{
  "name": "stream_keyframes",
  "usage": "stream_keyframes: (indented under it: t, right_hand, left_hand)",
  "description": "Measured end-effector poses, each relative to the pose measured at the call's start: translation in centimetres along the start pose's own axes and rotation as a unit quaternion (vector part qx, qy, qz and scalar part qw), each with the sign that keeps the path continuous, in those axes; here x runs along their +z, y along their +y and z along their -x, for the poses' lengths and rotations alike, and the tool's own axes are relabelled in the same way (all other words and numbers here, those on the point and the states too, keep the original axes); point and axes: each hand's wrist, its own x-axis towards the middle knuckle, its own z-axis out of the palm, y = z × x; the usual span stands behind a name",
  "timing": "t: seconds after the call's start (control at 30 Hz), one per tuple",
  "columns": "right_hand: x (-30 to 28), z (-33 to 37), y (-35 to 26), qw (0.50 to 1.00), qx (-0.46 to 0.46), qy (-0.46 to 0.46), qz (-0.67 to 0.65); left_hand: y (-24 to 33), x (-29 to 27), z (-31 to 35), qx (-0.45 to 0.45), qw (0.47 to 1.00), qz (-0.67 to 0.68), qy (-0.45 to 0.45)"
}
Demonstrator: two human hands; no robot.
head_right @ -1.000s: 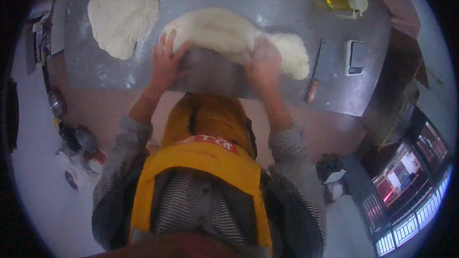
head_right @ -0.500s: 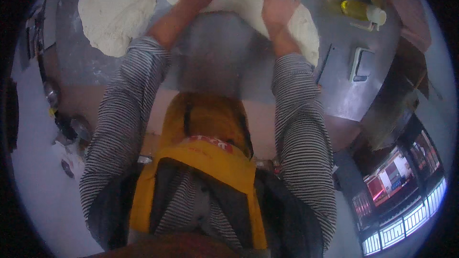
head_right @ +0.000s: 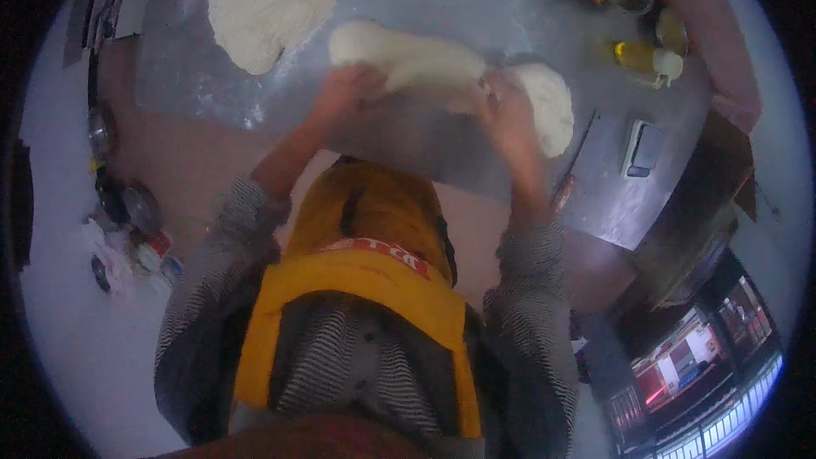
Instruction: The person kneads and rolls a large piece of dough on a metal countertop, repeatedly folding and pressing it to form a long cylindrical shape. They occasionally dust the surface with flour and use a bench scraper to cut and separate portions of the dough.
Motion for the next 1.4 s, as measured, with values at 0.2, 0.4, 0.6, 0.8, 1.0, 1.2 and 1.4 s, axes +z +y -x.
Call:
stream_keyframes:
  t: [0.2,0.4,0.6,0.8,1.0,1.2,1.4]
  right_hand:
    - [9.4,4.4,-7.2,0.969,-0.124,0.096,0.192]
    - [13.0,-2.8,-7.0,0.969,-0.116,0.098,0.194]
    - [15.1,-13.6,-1.3,0.942,-0.091,0.096,0.309]
    - [12.3,-20.0,-1.6,0.978,-0.076,0.0,0.192]
    - [4.4,-14.3,-2.3,0.943,-0.12,-0.163,0.263]
    - [14.0,2.6,-9.3,0.961,-0.171,0.052,0.21]
    - [16.3,-3.1,-10.1,0.958,-0.161,0.069,0.225]
  left_hand:
    - [2.0,-2.2,4.5,-0.061,0.993,0.059,0.087]
    - [-1.4,1.4,-2.5,0.027,0.982,-0.121,0.145]
    - [-4.8,2.9,-10.7,-0.057,0.975,-0.103,0.191]
    - [-8.2,4.0,-14.6,-0.094,0.987,-0.083,0.101]
    - [-1.3,-3.2,-4.5,0.045,0.999,0.024,-0.015]
    - [2.3,-1.3,7.3,-0.008,0.99,0.093,0.104]
    - [-1.2,1.2,1.9,-0.083,0.979,-0.073,0.172]
